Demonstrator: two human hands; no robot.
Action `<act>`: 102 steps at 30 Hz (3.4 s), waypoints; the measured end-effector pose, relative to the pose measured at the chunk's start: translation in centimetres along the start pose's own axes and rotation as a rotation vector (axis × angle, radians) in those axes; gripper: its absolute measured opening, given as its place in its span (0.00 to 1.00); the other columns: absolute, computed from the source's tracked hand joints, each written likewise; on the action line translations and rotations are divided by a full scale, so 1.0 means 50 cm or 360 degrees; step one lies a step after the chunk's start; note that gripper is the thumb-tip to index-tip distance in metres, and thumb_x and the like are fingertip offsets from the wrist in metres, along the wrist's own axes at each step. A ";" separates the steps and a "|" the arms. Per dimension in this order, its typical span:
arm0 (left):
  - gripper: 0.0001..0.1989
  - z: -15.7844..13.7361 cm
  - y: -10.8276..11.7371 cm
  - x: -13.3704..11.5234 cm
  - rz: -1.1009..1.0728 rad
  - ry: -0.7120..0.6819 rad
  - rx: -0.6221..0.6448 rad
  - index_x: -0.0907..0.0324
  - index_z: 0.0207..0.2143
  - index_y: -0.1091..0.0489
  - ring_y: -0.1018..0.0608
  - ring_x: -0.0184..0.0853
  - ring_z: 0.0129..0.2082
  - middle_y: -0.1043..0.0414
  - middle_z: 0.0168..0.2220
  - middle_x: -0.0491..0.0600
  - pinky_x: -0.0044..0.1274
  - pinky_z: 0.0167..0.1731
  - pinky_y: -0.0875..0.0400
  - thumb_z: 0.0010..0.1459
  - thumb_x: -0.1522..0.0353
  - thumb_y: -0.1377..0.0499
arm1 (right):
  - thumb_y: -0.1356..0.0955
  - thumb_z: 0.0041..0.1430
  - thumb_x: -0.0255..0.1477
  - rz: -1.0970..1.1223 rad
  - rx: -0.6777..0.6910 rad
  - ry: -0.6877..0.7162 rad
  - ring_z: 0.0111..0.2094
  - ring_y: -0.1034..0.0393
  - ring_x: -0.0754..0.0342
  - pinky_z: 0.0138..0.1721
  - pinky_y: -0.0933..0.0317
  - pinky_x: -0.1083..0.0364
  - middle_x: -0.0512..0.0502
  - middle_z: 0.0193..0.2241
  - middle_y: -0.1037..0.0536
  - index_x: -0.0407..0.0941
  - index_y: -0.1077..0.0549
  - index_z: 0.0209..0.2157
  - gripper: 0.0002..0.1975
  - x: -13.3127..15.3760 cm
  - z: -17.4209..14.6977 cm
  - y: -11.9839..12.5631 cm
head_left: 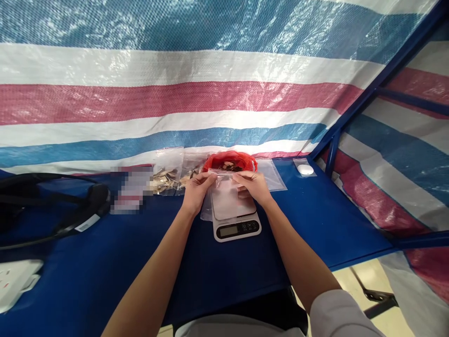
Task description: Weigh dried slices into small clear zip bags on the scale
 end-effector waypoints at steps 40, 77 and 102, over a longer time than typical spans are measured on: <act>0.09 -0.023 -0.206 -0.040 0.1213 -0.0571 0.0285 0.54 0.39 0.19 0.18 0.42 0.42 0.17 0.41 0.50 0.29 0.46 0.25 0.62 0.62 0.38 | 0.20 0.39 0.49 -0.0025 -0.0049 0.0049 0.30 0.20 0.49 0.30 0.24 0.53 0.42 0.31 0.15 0.42 0.17 0.32 0.26 0.030 0.052 0.278; 0.16 -0.055 -0.393 0.122 0.2420 -0.1003 0.1306 0.60 0.50 0.24 0.23 0.46 0.50 0.24 0.48 0.58 0.35 0.51 0.28 0.70 0.61 0.46 | 0.35 0.70 0.34 -0.1835 0.0196 0.1008 0.67 0.37 0.44 0.65 0.37 0.46 0.45 0.66 0.31 0.50 0.27 0.62 0.21 0.005 0.103 0.216; 0.14 -0.055 -0.363 0.062 0.2364 -0.1157 0.0903 0.62 0.47 0.24 0.20 0.45 0.47 0.22 0.44 0.57 0.35 0.50 0.27 0.71 0.64 0.46 | 0.36 0.71 0.34 -0.2029 0.0175 0.1048 0.66 0.36 0.44 0.64 0.35 0.44 0.46 0.65 0.29 0.49 0.25 0.59 0.19 0.047 0.089 0.230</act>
Point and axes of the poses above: each hand's wrist, its own z-axis towards the middle knuckle, its own y-axis out of the back of the hand, x = y × z, the point moved 8 cm from there along z, towards the middle knuckle
